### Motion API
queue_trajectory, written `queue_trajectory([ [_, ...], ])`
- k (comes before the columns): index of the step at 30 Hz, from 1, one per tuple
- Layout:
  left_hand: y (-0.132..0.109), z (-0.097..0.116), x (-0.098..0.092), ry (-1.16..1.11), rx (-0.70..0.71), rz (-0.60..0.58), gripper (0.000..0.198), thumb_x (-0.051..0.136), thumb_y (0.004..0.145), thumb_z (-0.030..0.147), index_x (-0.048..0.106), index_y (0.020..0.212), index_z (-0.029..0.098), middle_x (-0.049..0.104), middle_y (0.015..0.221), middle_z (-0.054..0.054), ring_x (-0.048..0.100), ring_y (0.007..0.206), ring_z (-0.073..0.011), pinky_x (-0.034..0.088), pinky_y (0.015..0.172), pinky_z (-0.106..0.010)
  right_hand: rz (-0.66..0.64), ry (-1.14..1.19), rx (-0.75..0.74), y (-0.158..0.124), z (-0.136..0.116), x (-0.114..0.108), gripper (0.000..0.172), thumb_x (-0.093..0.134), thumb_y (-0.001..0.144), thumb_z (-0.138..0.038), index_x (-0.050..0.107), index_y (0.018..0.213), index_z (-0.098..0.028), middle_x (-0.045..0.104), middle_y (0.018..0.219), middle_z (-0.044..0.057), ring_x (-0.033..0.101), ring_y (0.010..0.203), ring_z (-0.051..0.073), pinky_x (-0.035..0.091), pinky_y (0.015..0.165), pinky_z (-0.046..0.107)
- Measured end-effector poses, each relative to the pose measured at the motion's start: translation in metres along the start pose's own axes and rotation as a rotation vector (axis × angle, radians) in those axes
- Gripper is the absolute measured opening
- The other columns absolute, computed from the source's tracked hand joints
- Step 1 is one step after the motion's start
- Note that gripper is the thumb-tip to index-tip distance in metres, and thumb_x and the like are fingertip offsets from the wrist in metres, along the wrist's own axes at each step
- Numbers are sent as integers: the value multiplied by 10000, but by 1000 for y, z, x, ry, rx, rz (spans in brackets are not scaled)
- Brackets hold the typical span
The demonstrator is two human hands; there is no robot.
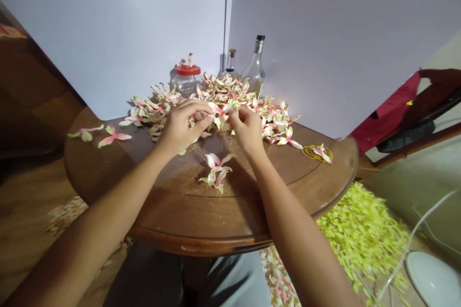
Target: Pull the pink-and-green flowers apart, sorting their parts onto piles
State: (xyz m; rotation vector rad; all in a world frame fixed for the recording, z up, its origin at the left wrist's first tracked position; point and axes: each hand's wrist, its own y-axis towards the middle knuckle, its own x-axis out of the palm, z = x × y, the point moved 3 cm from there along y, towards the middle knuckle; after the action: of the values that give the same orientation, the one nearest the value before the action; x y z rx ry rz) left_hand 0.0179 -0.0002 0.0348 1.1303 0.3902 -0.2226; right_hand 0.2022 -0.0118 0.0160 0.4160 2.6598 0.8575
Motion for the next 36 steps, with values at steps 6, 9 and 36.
queue_trajectory([
  [6,-2,-7,2,189,54,101,97,766,838,202,738,931,212,770,950,-30,701,912,-178,541,855,-335,-250,-84,-122,-11,-13,16,374,565,957,-463,595,705,-188,536,624,-6,452,585,118,324,554,280],
  [9,-3,-12,-1,111,-22,93,101,787,826,275,762,910,225,776,912,-29,717,836,-171,553,790,-314,-305,-38,-162,-13,-16,17,374,541,975,-479,593,746,-188,557,666,-4,485,616,118,347,582,282],
  [36,-3,-17,-2,-27,-152,63,54,712,883,252,755,896,223,775,930,-15,719,886,-154,555,831,-283,-285,-36,-145,-14,-20,17,395,531,990,-494,587,740,-193,589,675,2,529,628,118,391,611,291],
])
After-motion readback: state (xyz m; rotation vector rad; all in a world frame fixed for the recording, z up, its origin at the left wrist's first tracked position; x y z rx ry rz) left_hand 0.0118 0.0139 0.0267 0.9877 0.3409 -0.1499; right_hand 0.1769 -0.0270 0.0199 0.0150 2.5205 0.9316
